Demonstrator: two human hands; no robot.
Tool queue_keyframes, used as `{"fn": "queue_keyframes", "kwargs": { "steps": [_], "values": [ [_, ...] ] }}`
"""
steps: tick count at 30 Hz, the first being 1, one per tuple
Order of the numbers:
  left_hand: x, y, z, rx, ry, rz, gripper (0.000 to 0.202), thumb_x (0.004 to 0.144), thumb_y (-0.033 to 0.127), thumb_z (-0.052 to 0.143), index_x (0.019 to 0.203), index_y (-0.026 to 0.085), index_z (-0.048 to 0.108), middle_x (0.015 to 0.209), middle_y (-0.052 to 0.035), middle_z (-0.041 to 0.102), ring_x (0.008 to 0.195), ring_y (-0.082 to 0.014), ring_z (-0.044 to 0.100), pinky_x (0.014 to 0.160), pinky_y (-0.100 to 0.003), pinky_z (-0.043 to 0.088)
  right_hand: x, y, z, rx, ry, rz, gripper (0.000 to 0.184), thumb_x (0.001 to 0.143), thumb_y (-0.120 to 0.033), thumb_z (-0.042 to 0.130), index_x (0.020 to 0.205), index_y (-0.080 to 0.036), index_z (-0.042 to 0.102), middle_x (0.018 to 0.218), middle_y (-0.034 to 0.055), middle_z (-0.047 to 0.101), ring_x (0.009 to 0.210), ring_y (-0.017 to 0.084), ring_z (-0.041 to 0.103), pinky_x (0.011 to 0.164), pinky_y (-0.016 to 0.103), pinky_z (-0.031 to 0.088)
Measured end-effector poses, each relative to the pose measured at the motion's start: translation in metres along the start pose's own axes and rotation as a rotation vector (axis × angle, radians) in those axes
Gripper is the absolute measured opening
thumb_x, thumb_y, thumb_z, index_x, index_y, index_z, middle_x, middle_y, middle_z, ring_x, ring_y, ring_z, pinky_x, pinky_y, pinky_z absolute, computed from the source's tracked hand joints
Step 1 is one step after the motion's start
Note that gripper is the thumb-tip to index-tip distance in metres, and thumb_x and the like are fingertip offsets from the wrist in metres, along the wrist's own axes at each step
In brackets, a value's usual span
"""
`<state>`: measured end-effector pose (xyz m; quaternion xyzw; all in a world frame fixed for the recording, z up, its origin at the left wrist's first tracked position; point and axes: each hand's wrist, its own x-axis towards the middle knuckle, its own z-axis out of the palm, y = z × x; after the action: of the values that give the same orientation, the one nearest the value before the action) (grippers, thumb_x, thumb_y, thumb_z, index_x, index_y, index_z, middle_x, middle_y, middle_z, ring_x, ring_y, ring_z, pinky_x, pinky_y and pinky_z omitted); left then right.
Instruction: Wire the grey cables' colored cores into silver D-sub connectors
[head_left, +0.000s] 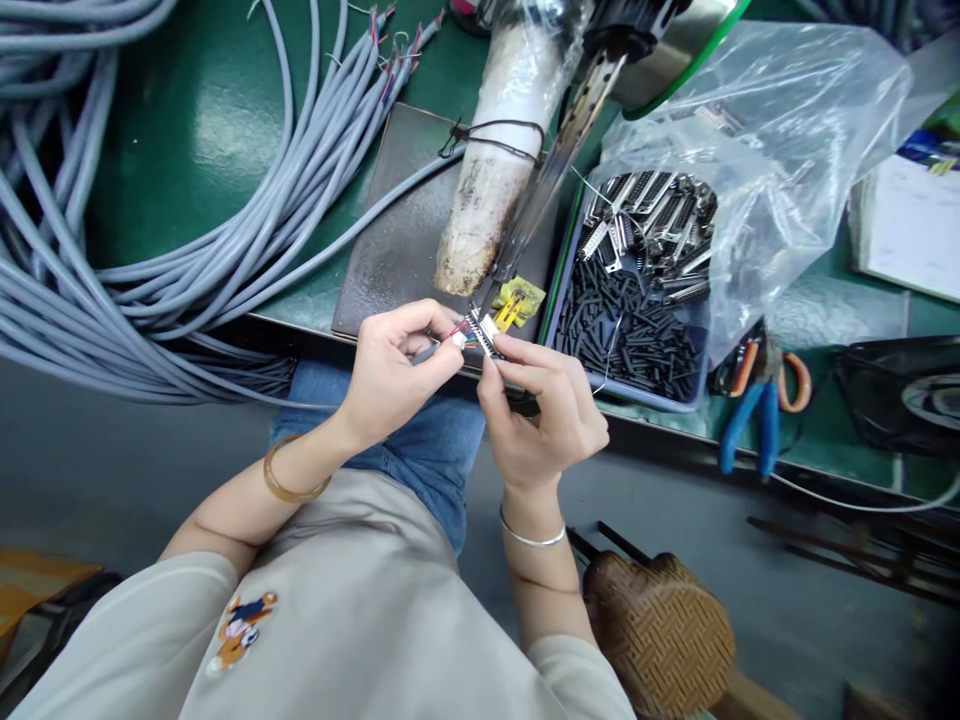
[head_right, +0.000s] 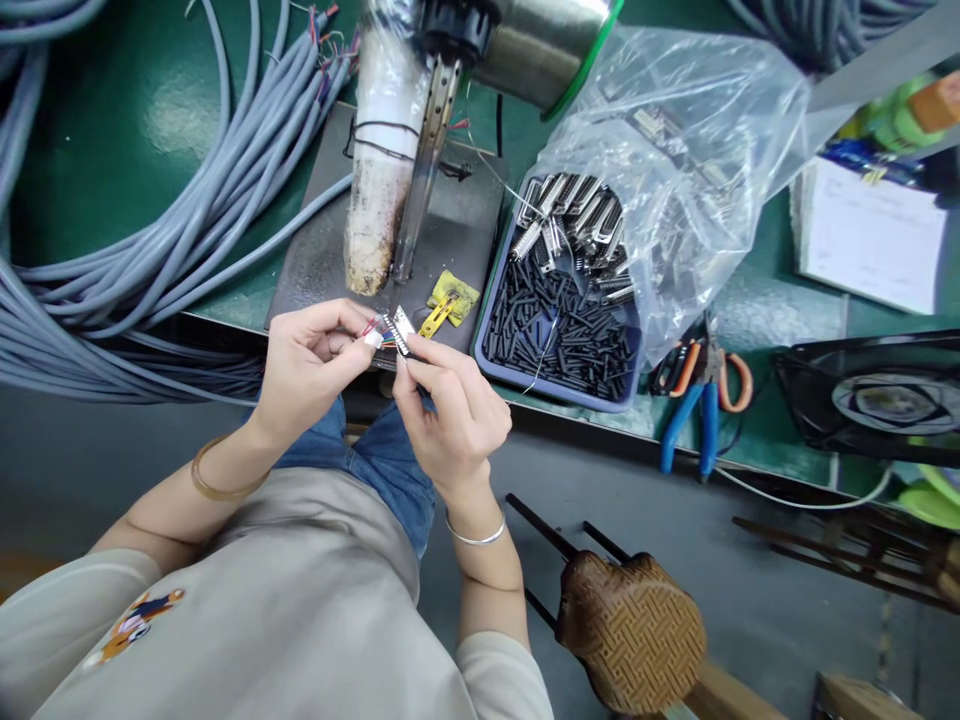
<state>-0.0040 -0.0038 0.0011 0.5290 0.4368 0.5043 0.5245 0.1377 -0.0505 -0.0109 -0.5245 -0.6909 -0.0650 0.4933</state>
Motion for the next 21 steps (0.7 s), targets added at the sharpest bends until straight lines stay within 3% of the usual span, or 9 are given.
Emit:
{"fn": "queue_keyframes", "kwargs": {
  "steps": [2, 5, 8, 11, 14, 17, 21],
  "values": [
    [-0.0013, -0.0002, -0.0026, -0.018, -0.026, 0.008, 0.008, 0.071, 0.014, 0.068, 0.063, 0.013, 0.066, 0.076, -0.0043, 0.071, 0.053, -0.0046, 0.048, 0.045, -0.017, 0.034, 0.0007, -0.0005, -0.0009, 0.021, 0.024, 0.024, 0.019, 0.084, -0.007, 0.074, 0.09, -0.023, 0.066, 0.097, 0.0002, 0.08, 0.087, 0.014, 0.077, 0.079, 0.027, 0.062],
    [-0.0024, 0.0004, -0.0069, -0.085, -0.065, 0.005, 0.009, 0.072, 0.016, 0.07, 0.064, 0.012, 0.07, 0.076, -0.0053, 0.072, 0.054, -0.0057, 0.053, 0.045, -0.017, 0.037, 0.0012, -0.0022, -0.0019, 0.145, 0.012, 0.185, 0.015, 0.087, -0.01, 0.073, 0.086, -0.023, 0.066, 0.093, -0.0006, 0.079, 0.086, 0.015, 0.077, 0.074, 0.029, 0.063],
    [-0.0022, 0.0027, -0.0092, -0.143, -0.086, -0.031, 0.009, 0.073, 0.017, 0.072, 0.064, 0.012, 0.07, 0.073, -0.0036, 0.071, 0.047, -0.003, 0.047, 0.04, -0.016, 0.034, -0.0005, -0.0039, -0.0019, 0.249, -0.018, 0.339, 0.011, 0.089, -0.014, 0.072, 0.084, -0.022, 0.066, 0.093, 0.0001, 0.078, 0.085, 0.016, 0.076, 0.066, 0.027, 0.061],
    [-0.0013, 0.0049, -0.0083, -0.139, -0.056, -0.037, 0.008, 0.071, 0.014, 0.071, 0.064, 0.012, 0.068, 0.072, -0.0026, 0.071, 0.045, -0.0016, 0.044, 0.04, -0.015, 0.033, -0.0023, -0.0043, -0.0009, 0.238, -0.004, 0.283, 0.011, 0.089, -0.013, 0.072, 0.089, -0.023, 0.068, 0.096, 0.0, 0.079, 0.088, 0.016, 0.076, 0.072, 0.03, 0.063],
    [0.0, 0.0048, -0.0054, -0.11, -0.013, -0.025, 0.009, 0.071, 0.013, 0.07, 0.063, 0.013, 0.067, 0.073, -0.0029, 0.071, 0.054, -0.0048, 0.053, 0.048, -0.015, 0.041, -0.0021, -0.0032, 0.0009, 0.186, 0.004, 0.171, 0.014, 0.088, -0.01, 0.072, 0.091, -0.023, 0.067, 0.099, 0.0006, 0.079, 0.092, 0.017, 0.076, 0.081, 0.033, 0.063],
    [0.0014, 0.003, -0.0024, -0.087, 0.008, -0.013, 0.01, 0.072, 0.016, 0.07, 0.064, 0.013, 0.066, 0.073, -0.003, 0.071, 0.06, -0.0078, 0.057, 0.053, -0.016, 0.045, -0.0005, -0.0015, 0.0027, 0.13, 0.013, 0.108, 0.015, 0.087, -0.009, 0.072, 0.091, -0.023, 0.067, 0.099, 0.0009, 0.079, 0.09, 0.017, 0.077, 0.08, 0.034, 0.063],
    [0.0029, 0.0009, 0.0001, -0.032, 0.024, -0.012, 0.01, 0.072, 0.017, 0.069, 0.064, 0.014, 0.064, 0.069, -0.0012, 0.067, 0.056, -0.007, 0.052, 0.05, -0.017, 0.041, 0.0004, 0.0005, 0.0045, 0.102, 0.022, 0.093, 0.015, 0.087, -0.009, 0.072, 0.091, -0.023, 0.067, 0.098, 0.0012, 0.08, 0.09, 0.018, 0.077, 0.08, 0.034, 0.062]
  ]
}}
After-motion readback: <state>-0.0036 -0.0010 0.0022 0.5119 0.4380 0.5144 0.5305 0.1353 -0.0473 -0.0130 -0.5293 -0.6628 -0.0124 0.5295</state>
